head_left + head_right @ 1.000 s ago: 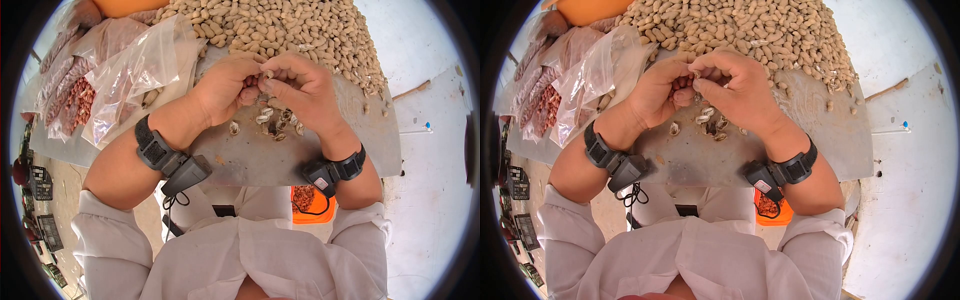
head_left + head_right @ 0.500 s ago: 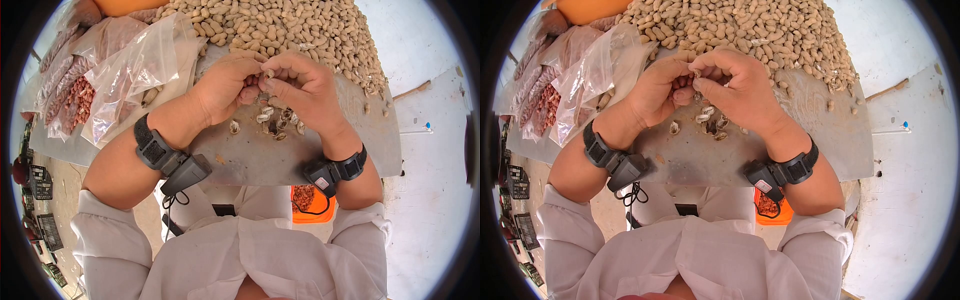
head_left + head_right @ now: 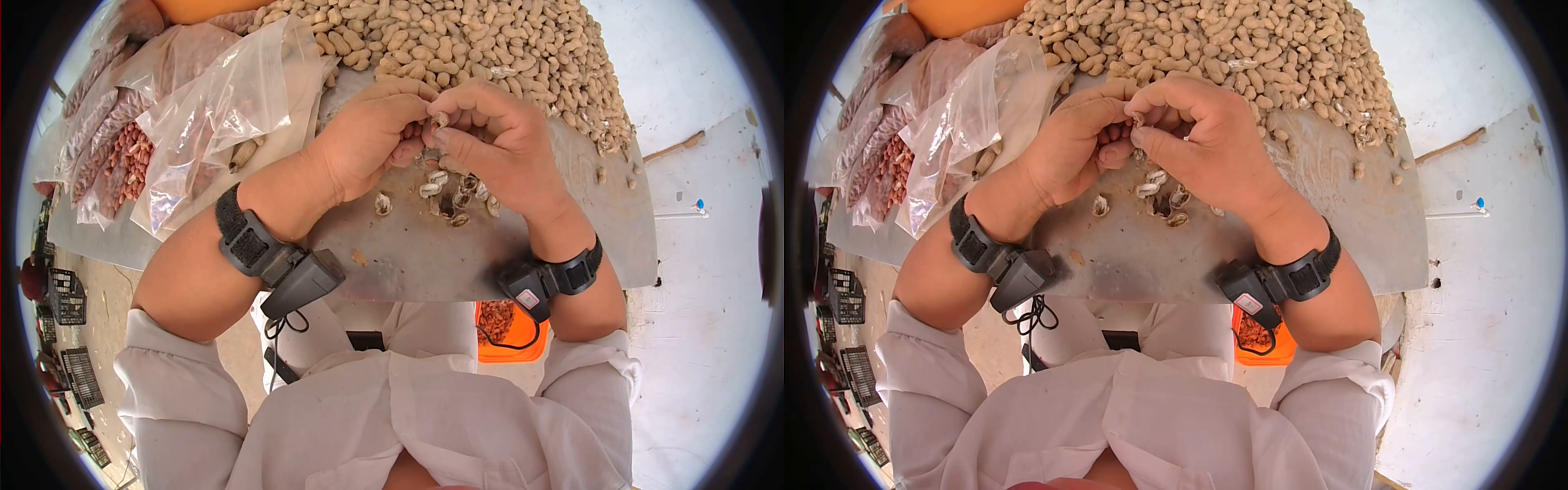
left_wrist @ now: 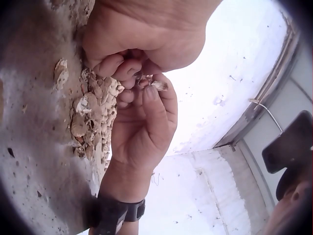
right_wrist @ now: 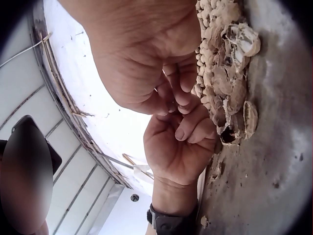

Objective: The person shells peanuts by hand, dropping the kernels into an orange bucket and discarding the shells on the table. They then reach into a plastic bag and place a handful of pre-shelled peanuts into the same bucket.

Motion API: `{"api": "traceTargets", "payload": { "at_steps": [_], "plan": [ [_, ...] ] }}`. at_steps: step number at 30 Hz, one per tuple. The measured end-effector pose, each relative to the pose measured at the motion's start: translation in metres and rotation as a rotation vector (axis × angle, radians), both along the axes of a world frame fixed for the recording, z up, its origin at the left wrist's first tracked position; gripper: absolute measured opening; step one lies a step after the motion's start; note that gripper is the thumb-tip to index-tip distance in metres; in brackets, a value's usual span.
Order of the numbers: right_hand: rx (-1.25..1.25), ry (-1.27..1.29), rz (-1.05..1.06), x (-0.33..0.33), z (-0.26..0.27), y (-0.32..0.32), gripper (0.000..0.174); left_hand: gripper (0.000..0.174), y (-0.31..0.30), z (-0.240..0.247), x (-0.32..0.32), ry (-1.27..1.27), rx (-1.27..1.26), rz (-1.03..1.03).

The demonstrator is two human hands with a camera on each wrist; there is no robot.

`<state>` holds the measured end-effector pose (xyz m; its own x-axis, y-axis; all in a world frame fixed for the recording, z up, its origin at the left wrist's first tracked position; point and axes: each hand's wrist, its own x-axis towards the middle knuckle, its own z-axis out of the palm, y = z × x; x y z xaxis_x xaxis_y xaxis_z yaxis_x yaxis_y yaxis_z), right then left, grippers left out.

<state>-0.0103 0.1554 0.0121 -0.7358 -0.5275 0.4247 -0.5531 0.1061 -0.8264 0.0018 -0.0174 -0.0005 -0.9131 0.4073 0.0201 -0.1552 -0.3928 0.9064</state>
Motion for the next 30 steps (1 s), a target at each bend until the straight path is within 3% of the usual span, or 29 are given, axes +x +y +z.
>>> {"api": "traceTargets", "payload": {
  "at_steps": [30],
  "plan": [
    [0.043,-0.002,-0.012,0.0028,0.0024,0.0001,0.013,0.014,-0.0003,-0.0025,-0.0007,0.07,-0.054,-0.001]
  ]
}}
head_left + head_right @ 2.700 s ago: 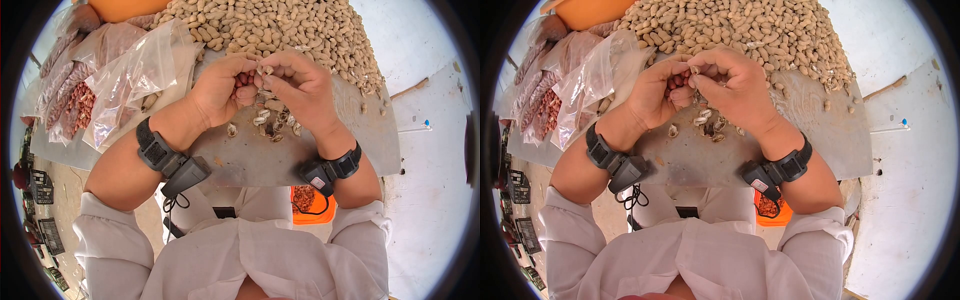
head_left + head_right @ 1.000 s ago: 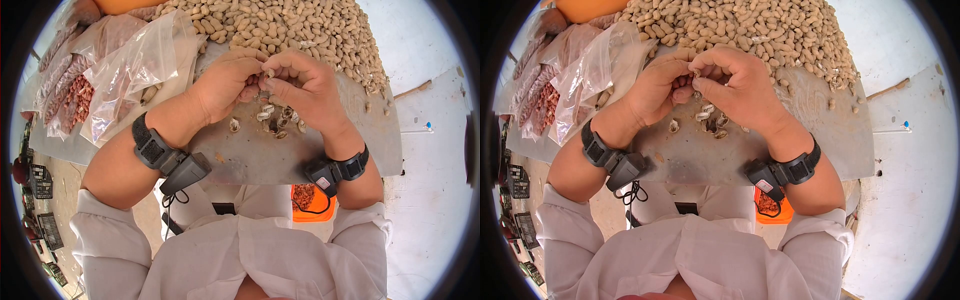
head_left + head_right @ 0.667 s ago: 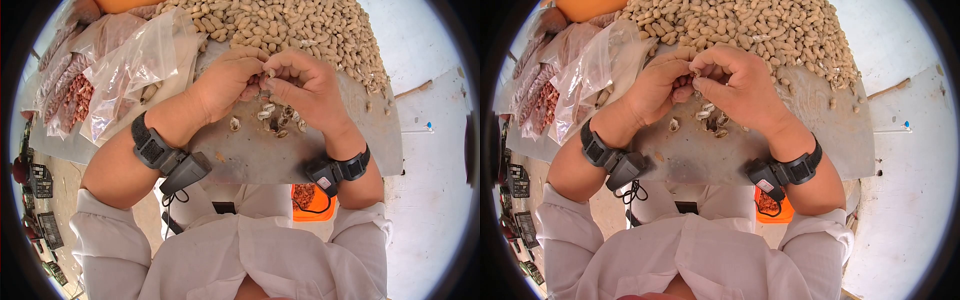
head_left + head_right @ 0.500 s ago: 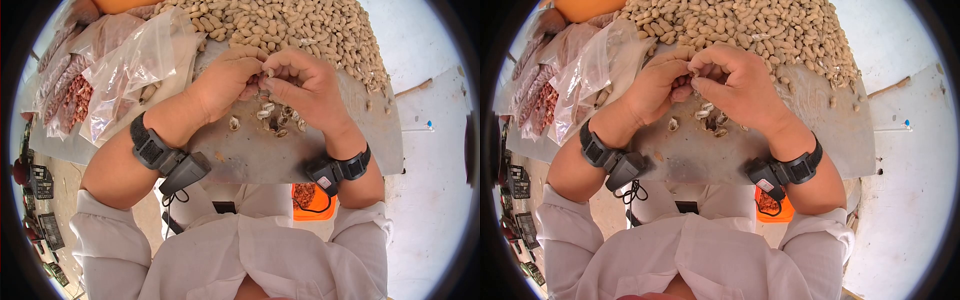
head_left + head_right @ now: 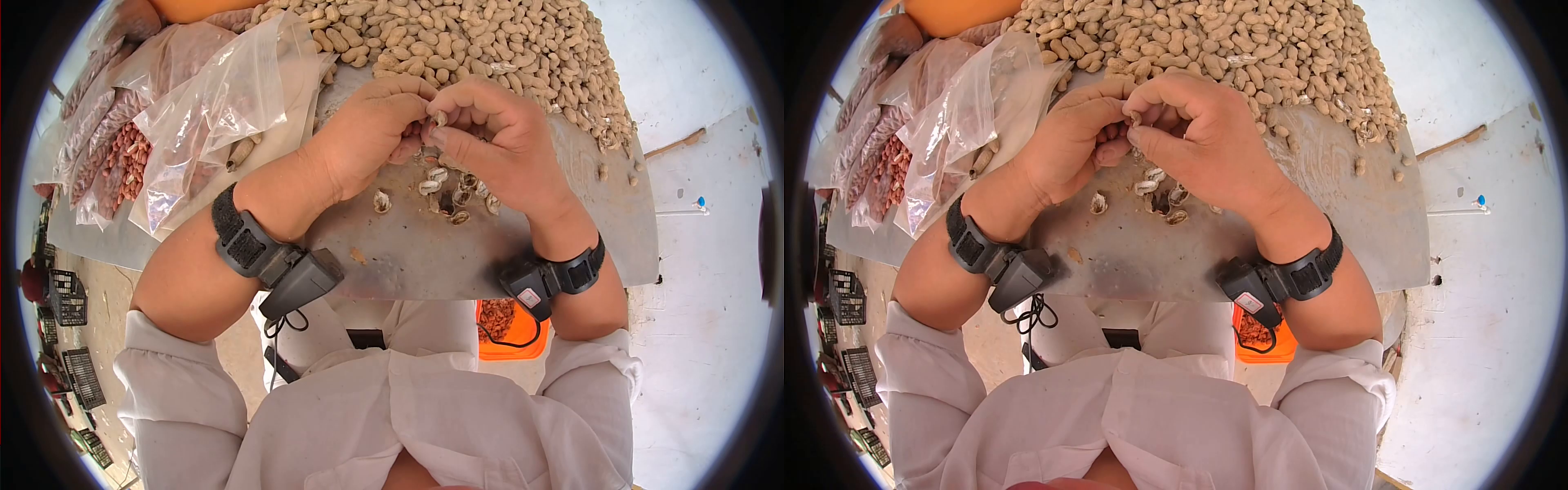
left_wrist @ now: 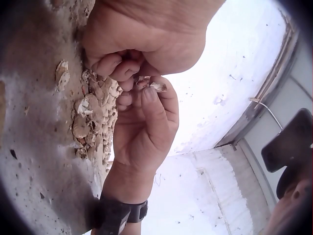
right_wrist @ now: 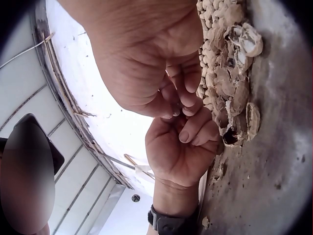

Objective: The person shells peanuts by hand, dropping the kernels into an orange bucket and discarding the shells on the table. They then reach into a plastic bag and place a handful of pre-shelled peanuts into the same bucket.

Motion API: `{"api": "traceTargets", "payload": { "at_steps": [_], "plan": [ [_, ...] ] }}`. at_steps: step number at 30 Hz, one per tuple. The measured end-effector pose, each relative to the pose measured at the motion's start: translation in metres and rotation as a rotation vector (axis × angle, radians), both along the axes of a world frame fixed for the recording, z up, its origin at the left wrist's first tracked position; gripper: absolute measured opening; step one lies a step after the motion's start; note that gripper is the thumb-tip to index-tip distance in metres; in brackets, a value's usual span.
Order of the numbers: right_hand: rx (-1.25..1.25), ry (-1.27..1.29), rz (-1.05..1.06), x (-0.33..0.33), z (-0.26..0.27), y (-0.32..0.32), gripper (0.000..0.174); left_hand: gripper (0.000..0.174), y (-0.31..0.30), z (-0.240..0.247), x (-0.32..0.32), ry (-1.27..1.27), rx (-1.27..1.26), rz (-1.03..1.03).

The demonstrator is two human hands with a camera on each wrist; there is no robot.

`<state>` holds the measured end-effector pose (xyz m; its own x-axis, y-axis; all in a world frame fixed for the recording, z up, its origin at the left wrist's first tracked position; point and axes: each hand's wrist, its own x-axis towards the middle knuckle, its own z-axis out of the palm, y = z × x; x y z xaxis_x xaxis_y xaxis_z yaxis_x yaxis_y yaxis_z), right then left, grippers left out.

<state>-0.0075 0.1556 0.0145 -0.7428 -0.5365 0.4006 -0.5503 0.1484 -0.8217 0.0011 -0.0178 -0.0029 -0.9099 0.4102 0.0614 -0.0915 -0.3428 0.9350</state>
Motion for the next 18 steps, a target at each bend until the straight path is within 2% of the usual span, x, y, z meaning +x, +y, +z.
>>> {"api": "traceTargets", "payload": {
  "at_steps": [5,8,14,18],
  "plan": [
    [-0.052,0.037,-0.021,0.0004,-0.0009,-0.0011,0.012,0.015,0.0026,0.0036,0.0019,-0.046,0.042,0.054],
    [-0.098,0.031,-0.001,-0.0026,-0.0027,-0.0012,0.011,0.014,0.0011,0.0025,0.0015,-0.084,0.153,0.017],
    [-0.245,-0.033,0.013,-0.0021,-0.002,-0.0024,0.014,0.012,0.0002,-0.0025,-0.0031,0.019,0.228,-0.003],
    [-0.303,-0.103,-0.003,-0.0031,-0.0031,-0.0041,0.014,0.012,0.0023,-0.0014,-0.0026,0.062,0.149,0.104]
  ]
}}
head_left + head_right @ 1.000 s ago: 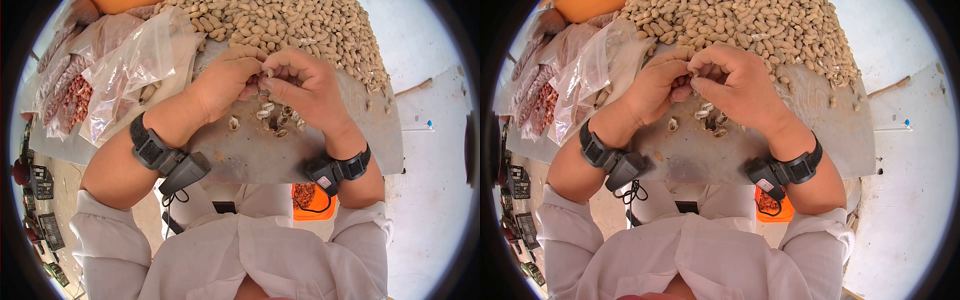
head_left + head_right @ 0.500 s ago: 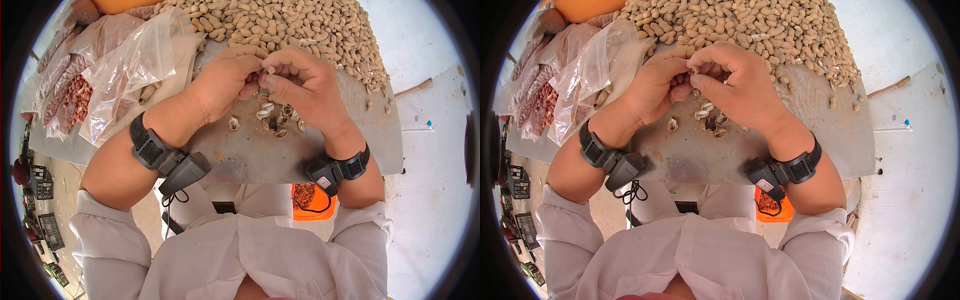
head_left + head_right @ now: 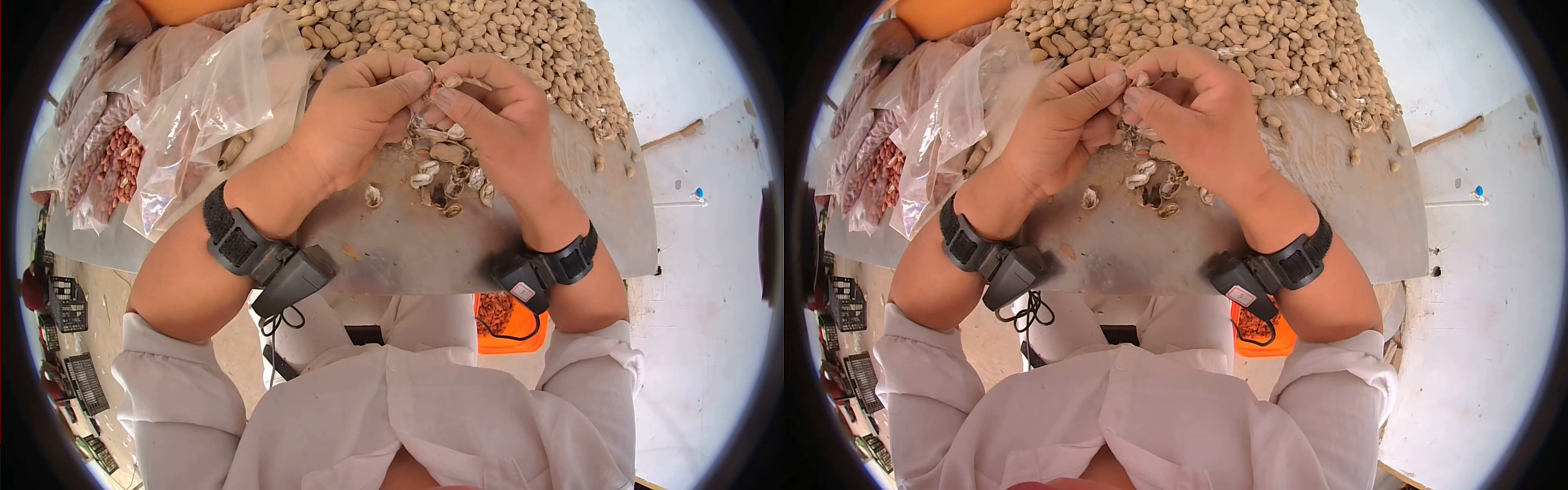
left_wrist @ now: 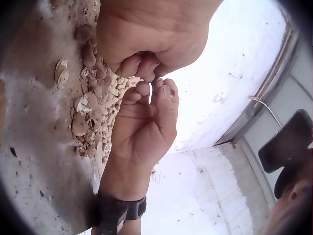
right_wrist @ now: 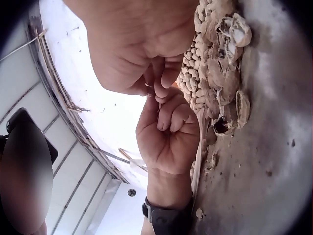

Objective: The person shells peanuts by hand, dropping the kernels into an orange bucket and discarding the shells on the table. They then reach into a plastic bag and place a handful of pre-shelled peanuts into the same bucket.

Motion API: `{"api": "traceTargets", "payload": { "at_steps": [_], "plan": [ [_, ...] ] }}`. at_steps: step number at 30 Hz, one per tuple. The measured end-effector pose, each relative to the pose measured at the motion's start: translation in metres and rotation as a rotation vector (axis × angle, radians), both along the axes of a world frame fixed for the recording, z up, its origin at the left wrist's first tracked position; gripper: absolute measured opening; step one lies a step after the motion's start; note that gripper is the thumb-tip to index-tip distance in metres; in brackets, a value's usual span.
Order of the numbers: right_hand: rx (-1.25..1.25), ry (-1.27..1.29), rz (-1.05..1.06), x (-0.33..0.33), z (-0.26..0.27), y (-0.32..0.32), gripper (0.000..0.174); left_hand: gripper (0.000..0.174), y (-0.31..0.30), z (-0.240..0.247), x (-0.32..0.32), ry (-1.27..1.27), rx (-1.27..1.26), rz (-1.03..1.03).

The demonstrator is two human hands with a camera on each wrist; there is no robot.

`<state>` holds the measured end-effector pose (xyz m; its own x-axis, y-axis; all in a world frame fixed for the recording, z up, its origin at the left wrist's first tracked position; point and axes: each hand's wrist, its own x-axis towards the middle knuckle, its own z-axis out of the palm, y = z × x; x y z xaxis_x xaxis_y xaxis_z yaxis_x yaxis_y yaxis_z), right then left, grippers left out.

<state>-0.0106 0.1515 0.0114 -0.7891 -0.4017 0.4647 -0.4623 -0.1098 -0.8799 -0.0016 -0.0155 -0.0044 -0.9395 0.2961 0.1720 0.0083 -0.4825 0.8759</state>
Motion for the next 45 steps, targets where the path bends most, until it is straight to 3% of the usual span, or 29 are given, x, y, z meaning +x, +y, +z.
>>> {"api": "traceTargets", "payload": {
  "at_steps": [6,21,27,30,33,36,42,45],
  "plan": [
    [-0.086,-0.101,-0.022,-0.004,-0.004,-0.002,0.018,0.012,0.004,0.005,0.005,0.026,-0.085,0.124],
    [0.033,-0.097,0.039,-0.009,0.009,0.009,0.017,0.023,0.0,0.011,0.006,0.058,-0.128,0.171],
    [0.437,-0.037,0.113,-0.005,0.021,0.021,0.015,0.025,-0.005,0.011,0.002,0.062,-0.055,0.192],
    [0.712,0.177,0.055,-0.013,0.028,0.032,0.016,0.025,-0.005,0.011,0.001,0.075,-0.065,0.19],
    [0.858,0.266,0.008,-0.016,0.035,0.042,0.015,0.025,-0.005,0.011,0.002,0.07,-0.07,0.19],
    [0.799,0.332,-0.021,-0.022,0.031,0.054,0.011,0.025,-0.005,0.011,0.002,0.067,-0.072,0.192],
    [1.029,0.22,-0.202,-0.021,0.036,0.06,0.016,0.025,-0.007,0.01,0.001,0.076,-0.068,0.166],
    [1.15,0.145,-0.192,-0.017,0.039,0.054,0.018,0.025,-0.007,0.01,0.002,0.078,-0.067,0.158]
  ]
}}
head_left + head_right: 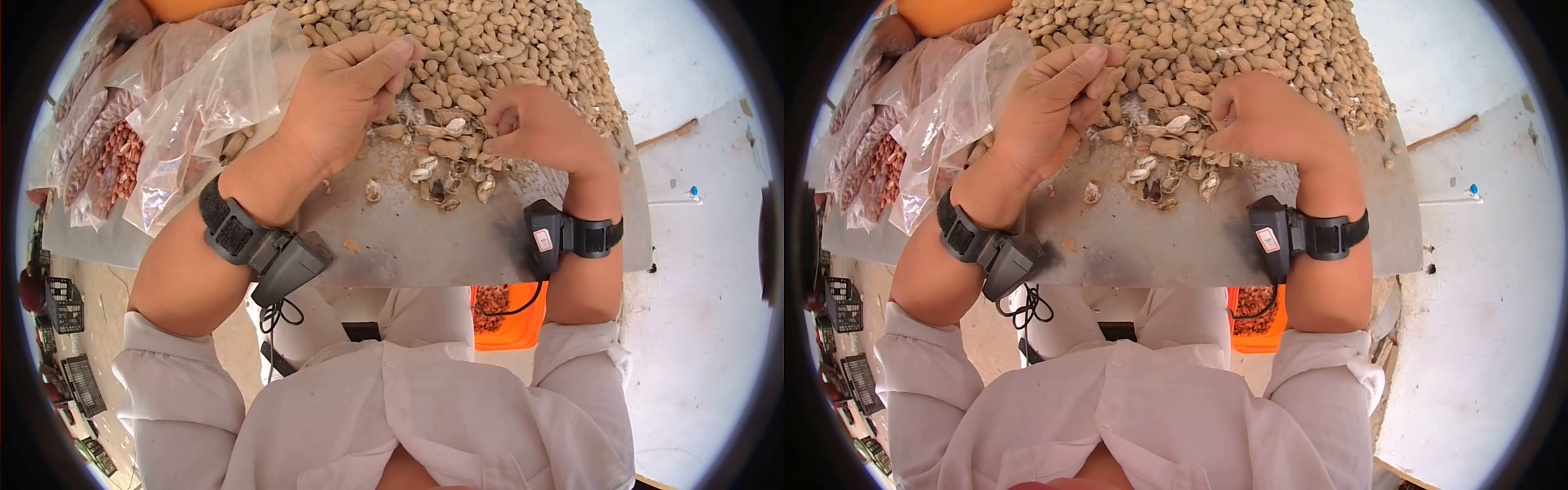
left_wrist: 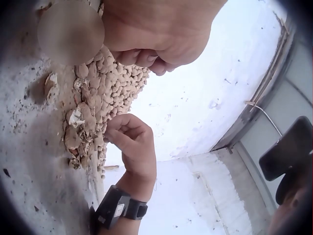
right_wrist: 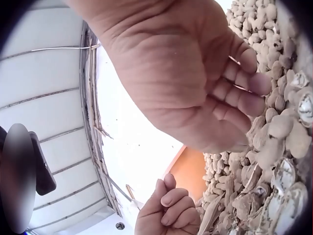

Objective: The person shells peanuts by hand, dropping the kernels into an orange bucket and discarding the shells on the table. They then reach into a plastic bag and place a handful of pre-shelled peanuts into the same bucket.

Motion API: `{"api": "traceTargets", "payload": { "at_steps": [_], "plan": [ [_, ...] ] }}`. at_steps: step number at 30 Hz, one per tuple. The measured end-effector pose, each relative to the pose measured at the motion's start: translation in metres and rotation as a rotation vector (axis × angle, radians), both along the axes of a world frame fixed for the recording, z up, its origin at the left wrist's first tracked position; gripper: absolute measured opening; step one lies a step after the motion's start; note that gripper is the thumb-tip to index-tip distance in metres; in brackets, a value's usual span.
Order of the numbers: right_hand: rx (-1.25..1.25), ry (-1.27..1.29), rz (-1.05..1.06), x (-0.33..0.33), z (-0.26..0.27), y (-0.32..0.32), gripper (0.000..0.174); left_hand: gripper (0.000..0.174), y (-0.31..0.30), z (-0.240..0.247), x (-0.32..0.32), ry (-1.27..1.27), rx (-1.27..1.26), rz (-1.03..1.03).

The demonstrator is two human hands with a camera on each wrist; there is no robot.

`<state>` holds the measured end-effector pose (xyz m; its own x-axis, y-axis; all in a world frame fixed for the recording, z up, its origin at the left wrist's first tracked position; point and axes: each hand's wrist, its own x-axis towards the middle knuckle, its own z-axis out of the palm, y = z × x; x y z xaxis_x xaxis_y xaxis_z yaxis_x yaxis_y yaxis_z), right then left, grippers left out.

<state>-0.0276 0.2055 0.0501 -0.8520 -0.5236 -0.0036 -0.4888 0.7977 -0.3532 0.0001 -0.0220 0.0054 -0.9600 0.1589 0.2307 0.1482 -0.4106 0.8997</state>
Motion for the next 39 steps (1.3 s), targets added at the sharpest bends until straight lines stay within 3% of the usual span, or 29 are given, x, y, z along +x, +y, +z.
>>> {"api": "traceTargets", "payload": {
  "at_steps": [21,24,27,30,33,36,39],
  "plan": [
    [0.191,0.245,-0.007,-0.005,-0.011,-0.001,0.016,0.025,0.001,0.002,0.001,-0.015,-0.003,-0.004],
    [-0.018,0.29,0.029,-0.008,-0.01,0.005,0.016,0.024,0.0,0.002,0.001,-0.016,-0.018,-0.024],
    [-0.318,0.034,-0.099,-0.003,-0.002,0.003,0.012,0.024,-0.001,0.001,0.0,-0.007,-0.059,-0.063],
    [-0.45,0.082,0.079,-0.007,-0.003,0.005,0.008,0.023,0.001,-0.001,-0.001,-0.011,-0.064,-0.074],
    [-0.821,0.046,0.173,-0.006,-0.009,-0.008,0.008,0.021,0.002,-0.001,0.002,-0.031,-0.064,-0.08],
    [-0.987,-0.02,0.26,0.0,-0.015,-0.022,0.008,0.021,0.007,0.001,0.005,-0.056,-0.081,-0.047],
    [-1.157,-0.138,0.215,0.004,-0.025,-0.036,0.01,0.021,0.008,0.003,0.007,-0.035,-0.093,-0.04]
  ]
}}
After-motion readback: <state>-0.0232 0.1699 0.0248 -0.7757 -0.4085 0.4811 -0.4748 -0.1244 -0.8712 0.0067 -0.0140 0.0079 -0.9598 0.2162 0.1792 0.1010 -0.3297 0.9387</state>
